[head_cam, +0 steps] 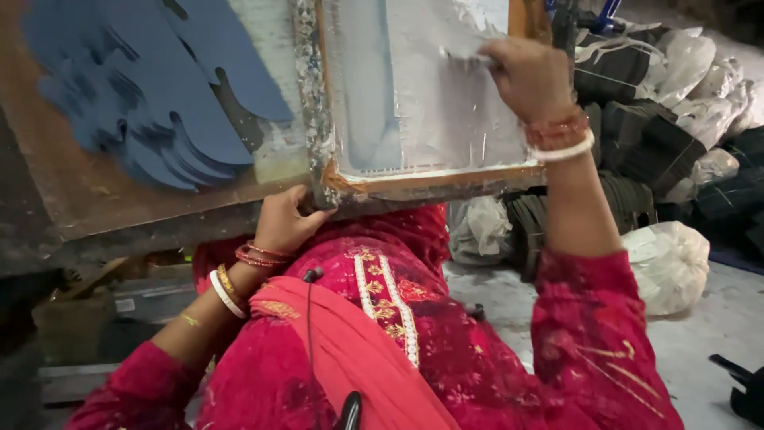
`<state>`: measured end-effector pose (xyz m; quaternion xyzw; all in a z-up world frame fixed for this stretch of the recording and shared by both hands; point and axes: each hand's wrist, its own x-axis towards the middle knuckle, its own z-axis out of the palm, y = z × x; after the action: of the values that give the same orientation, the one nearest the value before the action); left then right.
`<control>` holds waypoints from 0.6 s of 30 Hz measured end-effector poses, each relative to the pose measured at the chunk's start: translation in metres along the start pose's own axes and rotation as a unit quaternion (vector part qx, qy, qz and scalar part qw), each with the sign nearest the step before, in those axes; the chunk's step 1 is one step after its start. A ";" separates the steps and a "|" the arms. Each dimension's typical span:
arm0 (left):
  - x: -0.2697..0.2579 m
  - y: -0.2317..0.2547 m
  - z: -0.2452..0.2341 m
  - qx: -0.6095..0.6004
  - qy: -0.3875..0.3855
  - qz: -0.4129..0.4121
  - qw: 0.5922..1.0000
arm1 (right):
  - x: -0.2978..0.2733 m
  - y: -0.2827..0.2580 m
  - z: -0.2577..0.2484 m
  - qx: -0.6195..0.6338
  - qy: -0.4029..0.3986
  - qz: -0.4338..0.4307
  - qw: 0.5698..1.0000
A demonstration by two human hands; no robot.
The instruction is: The person applies a white paste to a screen printing frame using a green bottle and spreads it evenly with a squeegee. They then place a blue shoe-shaped stencil onto the frame and pull the squeegee across the screen to transfer the paste onto the material underneath.
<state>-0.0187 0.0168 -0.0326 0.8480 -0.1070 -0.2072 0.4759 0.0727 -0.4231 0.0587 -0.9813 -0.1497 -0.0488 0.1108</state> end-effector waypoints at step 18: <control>0.003 0.005 -0.002 -0.008 0.001 0.004 1.000 | -0.112 -0.038 0.019 -0.026 -0.042 0.349 0.936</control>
<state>-0.0156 0.0146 -0.0286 0.8441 -0.1086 -0.2050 0.4833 -0.0442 -0.4151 0.0337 -0.9756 0.1986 0.0298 0.0886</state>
